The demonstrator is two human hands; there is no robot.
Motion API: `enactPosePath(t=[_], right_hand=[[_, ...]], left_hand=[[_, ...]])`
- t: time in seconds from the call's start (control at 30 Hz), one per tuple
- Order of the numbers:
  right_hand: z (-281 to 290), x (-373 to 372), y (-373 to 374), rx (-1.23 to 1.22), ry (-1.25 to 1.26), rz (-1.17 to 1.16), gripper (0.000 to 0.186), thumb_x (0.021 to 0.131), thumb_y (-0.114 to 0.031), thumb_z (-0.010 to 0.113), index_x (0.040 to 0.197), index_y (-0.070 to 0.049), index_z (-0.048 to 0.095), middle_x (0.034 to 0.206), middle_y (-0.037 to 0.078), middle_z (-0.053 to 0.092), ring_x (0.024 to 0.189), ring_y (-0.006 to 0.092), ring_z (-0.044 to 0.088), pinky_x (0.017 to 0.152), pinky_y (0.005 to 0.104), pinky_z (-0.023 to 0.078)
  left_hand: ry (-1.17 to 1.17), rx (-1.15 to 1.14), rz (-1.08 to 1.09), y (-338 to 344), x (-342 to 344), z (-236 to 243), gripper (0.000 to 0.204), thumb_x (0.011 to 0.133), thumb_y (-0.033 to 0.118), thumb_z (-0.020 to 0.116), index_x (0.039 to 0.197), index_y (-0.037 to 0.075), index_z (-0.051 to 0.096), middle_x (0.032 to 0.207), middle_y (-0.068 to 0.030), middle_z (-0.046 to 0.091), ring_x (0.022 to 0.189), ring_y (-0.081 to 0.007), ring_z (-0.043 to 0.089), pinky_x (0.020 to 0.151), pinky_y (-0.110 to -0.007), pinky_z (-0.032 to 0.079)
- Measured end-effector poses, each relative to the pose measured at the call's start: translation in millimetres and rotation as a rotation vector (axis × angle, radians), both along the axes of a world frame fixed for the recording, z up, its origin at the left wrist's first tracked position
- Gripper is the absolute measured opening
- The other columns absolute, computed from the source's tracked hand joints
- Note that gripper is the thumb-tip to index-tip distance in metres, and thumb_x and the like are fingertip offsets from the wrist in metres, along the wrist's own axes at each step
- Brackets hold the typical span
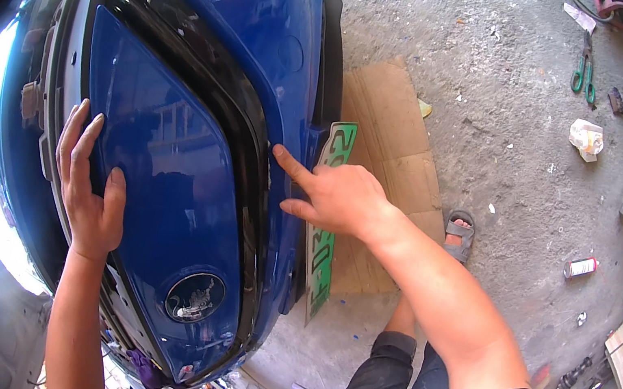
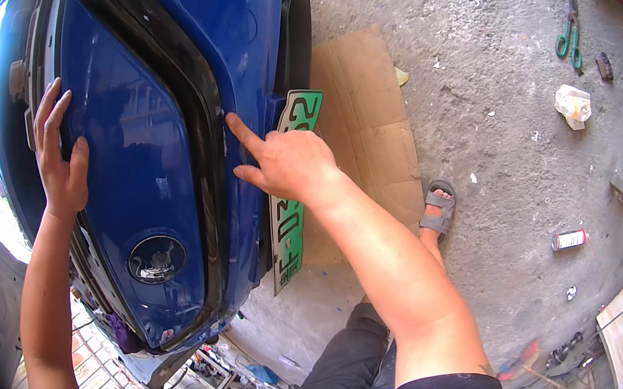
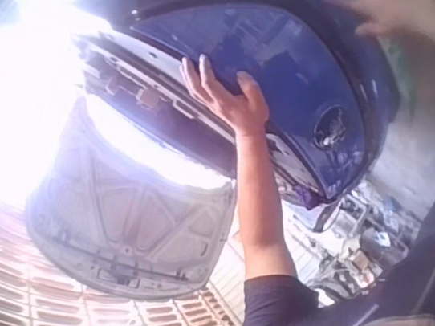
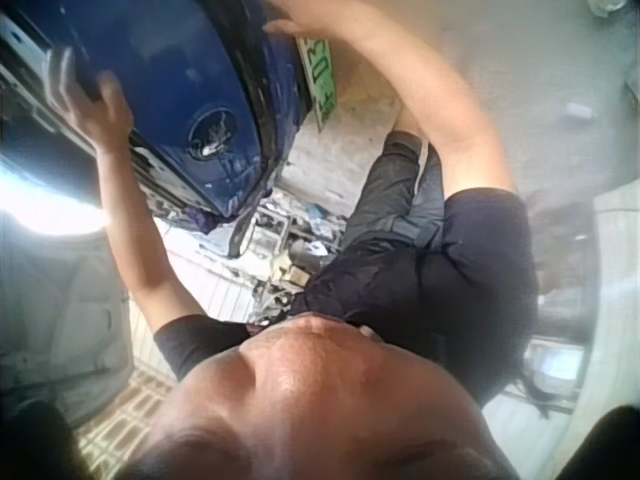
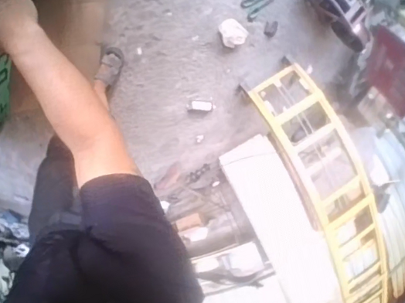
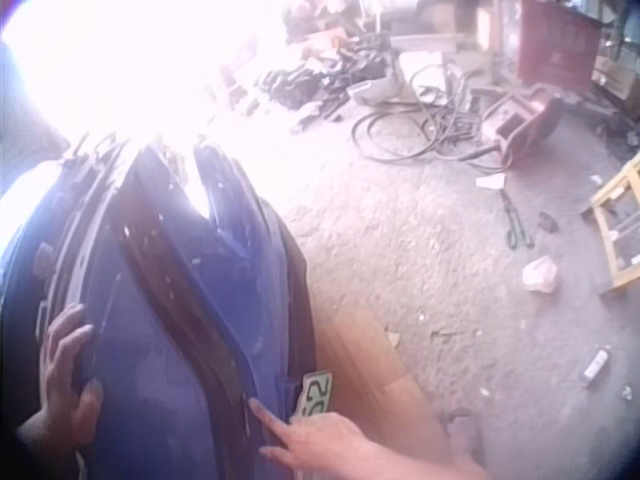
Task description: The person sands the blue surface of a vehicle with a blue sanding block.
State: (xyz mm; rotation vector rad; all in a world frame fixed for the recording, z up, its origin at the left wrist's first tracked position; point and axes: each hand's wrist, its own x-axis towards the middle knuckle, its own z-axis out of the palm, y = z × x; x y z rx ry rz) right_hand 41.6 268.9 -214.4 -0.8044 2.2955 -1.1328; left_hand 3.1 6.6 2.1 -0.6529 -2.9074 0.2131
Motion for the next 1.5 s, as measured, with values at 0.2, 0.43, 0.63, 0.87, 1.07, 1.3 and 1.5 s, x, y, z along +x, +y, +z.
enactPosePath(t=[0.2, 0.43, 0.63, 0.87, 1.07, 1.3, 1.5], right_hand=[[-9.8, 48.4, -2.8, 0.013, -0.015, 0.22, 0.073, 0.09, -0.052, 0.056, 0.151, -0.026, 0.025, 0.07, 0.015, 0.062, 0.061, 0.0346, 0.065, 0.053, 0.0455, 0.052], [-12.7, 141.2, 9.4, -0.174, -0.231, 0.179, 0.069, 0.086, -0.048, 0.064, 0.139, -0.008, 0.041, 0.087, 0.017, 0.067, 0.079, 0.0387, 0.066, 0.069, 0.0464, 0.053], [-11.0, 195.4, 15.4, -0.304, -0.686, -0.224, 0.055, 0.081, -0.042, 0.071, 0.114, -0.002, 0.051, 0.102, 0.025, 0.066, 0.097, 0.0403, 0.064, 0.084, 0.0447, 0.05], [-17.1, 286.0, 40.3, -0.349, -0.848, -0.574, 0.04, 0.078, -0.031, 0.074, 0.098, -0.002, 0.057, 0.086, 0.008, 0.063, 0.079, 0.0178, 0.06, 0.075, 0.0329, 0.048], [3.5, 327.5, 19.5, -0.583, -0.984, -0.695, 0.03, 0.081, -0.019, 0.072, 0.097, -0.002, 0.054, 0.082, 0.004, 0.061, 0.07, 0.0122, 0.06, 0.067, 0.0294, 0.05], [2.1, 321.7, 10.0, -0.618, -1.018, -0.762, 0.024, 0.081, -0.011, 0.066, 0.098, -0.001, 0.052, 0.082, 0.007, 0.062, 0.078, 0.0169, 0.067, 0.071, 0.032, 0.053], [-30.1, 263.4, -29.6, -0.56, -0.548, -0.825, 0.058, 0.076, -0.013, 0.062, 0.131, -0.001, 0.05, 0.115, 0.018, 0.056, 0.113, 0.0291, 0.056, 0.094, 0.037, 0.046]], left_hand=[[0.019, -0.02, -0.003, -1.4, 1.6, 3.9, 0.053, 0.083, 0.022, 0.052, 0.135, 0.012, 0.052, 0.146, -0.0145, 0.044, 0.139, -0.0345, 0.036, 0.115, -0.051, 0.029], [0.07, -0.059, -0.006, -2.6, 6.2, 1.9, 0.052, 0.085, 0.022, 0.051, 0.136, 0.012, 0.051, 0.147, -0.0142, 0.044, 0.138, -0.0334, 0.038, 0.115, -0.049, 0.028], [0.192, -0.105, -0.004, -12.5, 21.9, 4.6, 0.048, 0.095, 0.025, 0.053, 0.14, 0.011, 0.046, 0.144, -0.0141, 0.046, 0.135, -0.0316, 0.041, 0.112, -0.045, 0.034], [0.034, -0.026, -0.121, -5.7, 151.1, 0.9, 0.054, 0.093, 0.018, 0.057, 0.144, 0.011, 0.041, 0.148, -0.0168, 0.039, 0.14, -0.0351, 0.035, 0.115, -0.046, 0.029], [-0.096, -0.124, -0.045, -39.6, 248.2, 11.7, 0.062, 0.086, 0.017, 0.06, 0.143, 0.007, 0.039, 0.151, -0.022, 0.031, 0.142, -0.0415, 0.027, 0.115, -0.052, 0.025], [-0.033, -0.115, -0.118, -35.2, 247.9, 0.9, 0.063, 0.081, 0.017, 0.062, 0.14, 0.006, 0.042, 0.151, -0.023, 0.032, 0.141, -0.0437, 0.028, 0.114, -0.053, 0.025], [-0.03, -0.193, -0.104, -38.7, 247.8, -1.7, 0.06, 0.084, 0.022, 0.059, 0.14, 0.006, 0.043, 0.15, -0.0236, 0.033, 0.141, -0.0434, 0.028, 0.113, -0.054, 0.025]])
